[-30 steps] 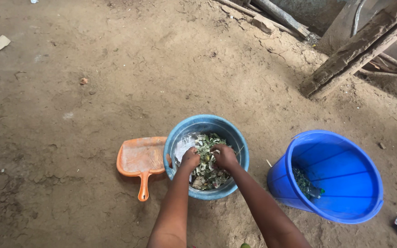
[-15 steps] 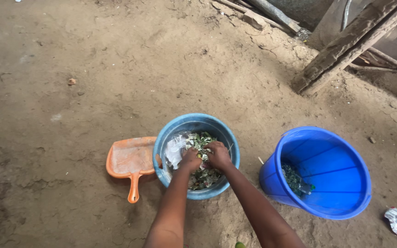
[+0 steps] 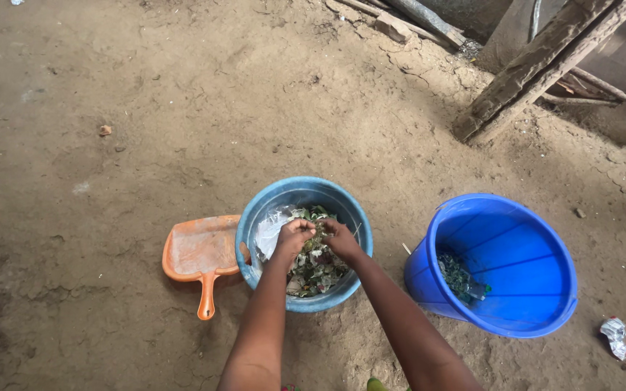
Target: The person sorts through food and kitchen waste in a blue bucket by hand, picking out specific organic scraps and placing them into a second blue bucket.
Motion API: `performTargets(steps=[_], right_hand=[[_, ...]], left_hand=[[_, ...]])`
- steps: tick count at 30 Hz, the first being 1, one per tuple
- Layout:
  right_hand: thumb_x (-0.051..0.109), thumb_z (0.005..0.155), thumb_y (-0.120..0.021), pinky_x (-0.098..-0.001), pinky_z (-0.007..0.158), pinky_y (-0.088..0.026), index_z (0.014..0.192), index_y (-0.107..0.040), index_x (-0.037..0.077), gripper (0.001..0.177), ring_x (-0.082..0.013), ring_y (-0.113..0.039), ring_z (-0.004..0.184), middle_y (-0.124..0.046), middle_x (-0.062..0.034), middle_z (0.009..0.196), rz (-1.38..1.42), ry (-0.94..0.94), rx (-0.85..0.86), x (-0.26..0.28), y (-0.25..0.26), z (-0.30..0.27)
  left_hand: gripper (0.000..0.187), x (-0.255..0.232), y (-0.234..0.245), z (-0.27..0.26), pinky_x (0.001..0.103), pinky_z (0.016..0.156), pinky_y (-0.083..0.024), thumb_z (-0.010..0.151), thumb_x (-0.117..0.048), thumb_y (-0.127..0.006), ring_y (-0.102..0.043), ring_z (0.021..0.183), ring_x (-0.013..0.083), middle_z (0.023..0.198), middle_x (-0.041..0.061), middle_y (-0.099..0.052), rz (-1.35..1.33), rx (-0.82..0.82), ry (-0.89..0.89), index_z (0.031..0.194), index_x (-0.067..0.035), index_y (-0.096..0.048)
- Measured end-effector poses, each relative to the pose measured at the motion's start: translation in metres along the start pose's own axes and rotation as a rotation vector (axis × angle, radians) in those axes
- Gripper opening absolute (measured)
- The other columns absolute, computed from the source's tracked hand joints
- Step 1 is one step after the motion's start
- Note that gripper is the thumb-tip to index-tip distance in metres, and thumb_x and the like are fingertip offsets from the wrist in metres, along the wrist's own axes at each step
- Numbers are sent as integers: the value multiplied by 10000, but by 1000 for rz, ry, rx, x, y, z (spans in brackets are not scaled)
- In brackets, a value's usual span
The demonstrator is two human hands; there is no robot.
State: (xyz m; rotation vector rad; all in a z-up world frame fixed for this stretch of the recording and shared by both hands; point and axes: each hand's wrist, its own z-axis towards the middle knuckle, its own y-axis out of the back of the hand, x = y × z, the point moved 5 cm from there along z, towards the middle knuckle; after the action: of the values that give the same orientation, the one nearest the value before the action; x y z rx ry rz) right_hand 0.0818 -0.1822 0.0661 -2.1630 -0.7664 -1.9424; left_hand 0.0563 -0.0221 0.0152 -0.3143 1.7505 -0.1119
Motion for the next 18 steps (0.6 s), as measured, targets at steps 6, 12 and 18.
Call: performTargets(steps=[6,12,18], right_hand=[[157,902,-721,-373,860,-547,1170,-727,16,303,-223,-691,948,-769,-131,1045,-76,-197,111,-1,-3,-14],[174,860,-720,-391,887,-533,1041,-792,71,220,-276,-716,963,-766,-147,1050,-530,22,-80,-11,16,-3],[181,853,-687,-423,842,-586,1026,-781,77,222,-315,-761,883,-772,-168,957,-547,-113,-80,-36,34,-3]], left_hand=[[254,-33,-15,-8,247,775,-494,858,66,-712,-629,855,113,949,58,-705,-95,-5,-21,1083,-46,-676],[364,-46,-14,-17,238,748,-501,847,90,-641,-631,838,97,961,39,-713,-142,-72,23,1149,-108,-688],[206,-28,1,2,227,683,-457,910,30,-649,-601,791,94,937,35,-701,-197,-113,-55,1089,-51,-713]])
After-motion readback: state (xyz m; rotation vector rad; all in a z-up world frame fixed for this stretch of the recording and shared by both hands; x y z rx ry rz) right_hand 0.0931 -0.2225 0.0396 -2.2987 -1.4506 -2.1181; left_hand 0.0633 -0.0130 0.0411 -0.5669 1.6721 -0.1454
